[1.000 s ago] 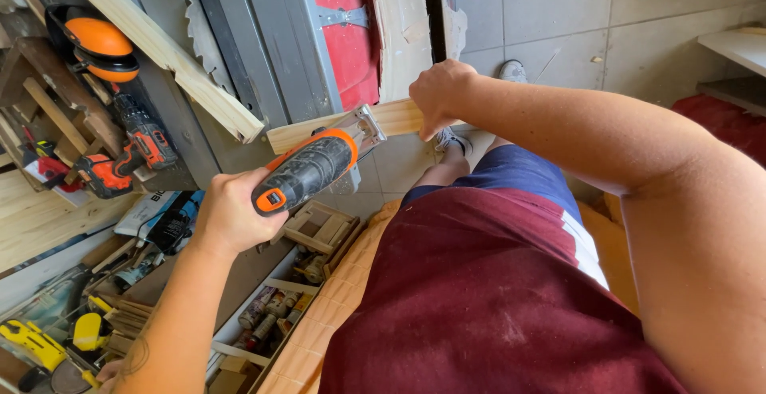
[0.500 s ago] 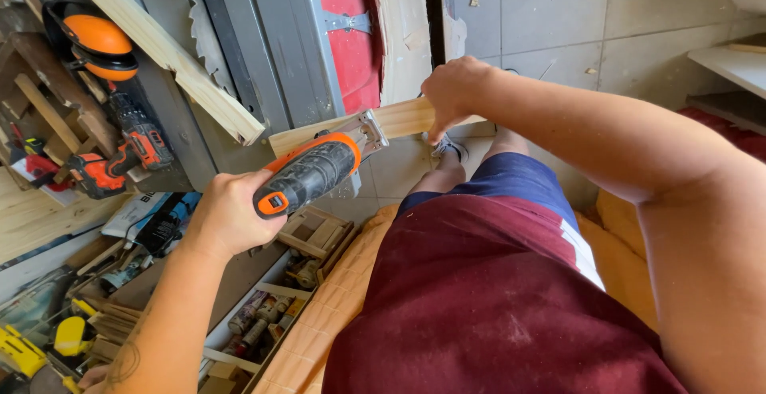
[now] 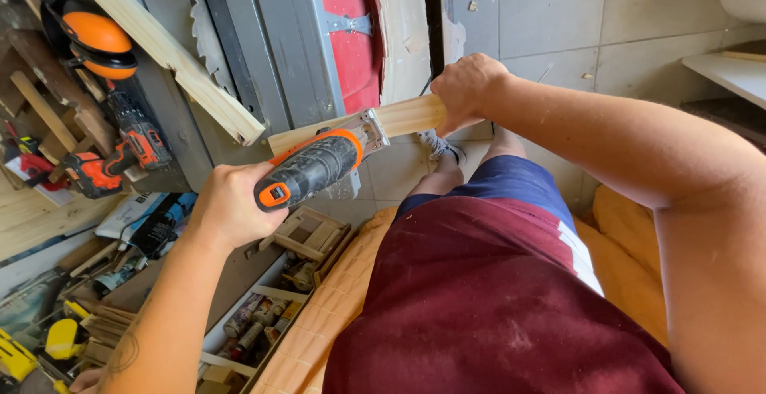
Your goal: The person drills holes into a wooden board and then uses a jigsaw to cut out a rectangular notch.
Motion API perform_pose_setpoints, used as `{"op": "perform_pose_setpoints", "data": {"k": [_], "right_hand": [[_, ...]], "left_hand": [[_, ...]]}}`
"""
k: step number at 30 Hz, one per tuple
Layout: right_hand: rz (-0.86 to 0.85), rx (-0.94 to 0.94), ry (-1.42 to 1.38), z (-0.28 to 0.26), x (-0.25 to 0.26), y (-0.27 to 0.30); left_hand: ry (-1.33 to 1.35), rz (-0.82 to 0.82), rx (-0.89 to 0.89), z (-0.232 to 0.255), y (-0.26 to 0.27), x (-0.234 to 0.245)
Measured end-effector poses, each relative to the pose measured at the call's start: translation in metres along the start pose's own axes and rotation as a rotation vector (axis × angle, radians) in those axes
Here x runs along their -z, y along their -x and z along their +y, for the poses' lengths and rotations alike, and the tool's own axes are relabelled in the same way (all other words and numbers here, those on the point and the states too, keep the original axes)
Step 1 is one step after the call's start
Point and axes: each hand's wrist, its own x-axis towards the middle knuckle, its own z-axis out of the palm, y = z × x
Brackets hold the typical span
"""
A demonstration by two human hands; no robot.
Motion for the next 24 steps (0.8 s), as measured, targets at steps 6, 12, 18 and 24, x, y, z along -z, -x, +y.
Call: {"op": "perform_pose_setpoints", "data": {"k": [6,12,18,24], "right_hand": [[-0.013,0.005,0.022,-0.002,0.008,0.002],[-0.008,0.007,0.013,-0.004,0.012,0.005],[-0.015,0.010,0.033,-0.005,0.022,0.005],[-0.009,0.007,0.057,-0.004,0.024,0.006]], "left_hand": [[0.013,0.016,-0.037,-0.012,-0.005,-0.003],[0.031,0.003,-0.052,-0.005,-0.006,0.004],[0.032,-0.014,-0.057,0.007,0.002,0.008],[0.025,-0.019,-0.072,0.015,0.001,0.007]]}}
